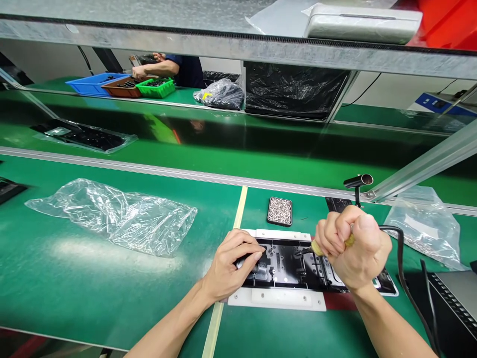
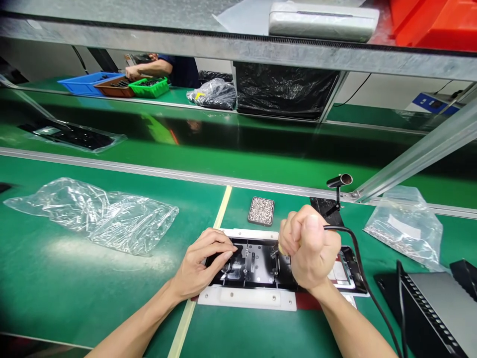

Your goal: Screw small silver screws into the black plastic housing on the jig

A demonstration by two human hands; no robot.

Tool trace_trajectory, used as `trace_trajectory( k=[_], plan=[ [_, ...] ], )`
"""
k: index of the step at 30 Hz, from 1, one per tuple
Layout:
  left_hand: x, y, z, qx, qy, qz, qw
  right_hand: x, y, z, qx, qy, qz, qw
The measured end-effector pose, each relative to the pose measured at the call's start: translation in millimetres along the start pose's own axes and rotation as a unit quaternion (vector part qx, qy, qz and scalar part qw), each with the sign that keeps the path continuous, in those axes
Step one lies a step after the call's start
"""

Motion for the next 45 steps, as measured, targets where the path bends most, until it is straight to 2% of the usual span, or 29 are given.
trace_trajectory(
  k=[20, 30, 45],
  plan=[
    [-1.1, 1.9, -4.7, -0.009, -0.001, -0.005, 1.0, 1.5, -6.0, 4.3, 0.007, 0.012, 0.042, 0.999],
    [0.0, 1.7, -2.8, -0.007, 0.002, -0.003, 1.0, 3.1, -5.8, 1.6, 0.004, 0.011, 0.028, 1.0],
    [-0.4, 1.5, -3.0, -0.004, 0.0, -0.003, 1.0, 2.7, -6.2, 2.6, 0.002, 0.012, 0.039, 0.999]
  ],
)
Point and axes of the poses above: each hand's wrist, its own x-axis away from the middle knuckle, its own y-axis out of the back of the hand, z = x × y, the point moved 8 cm from there along -x, towards the middle knuckle, and after that the axes turned 1 degree about -z, right-handed, at the moved point
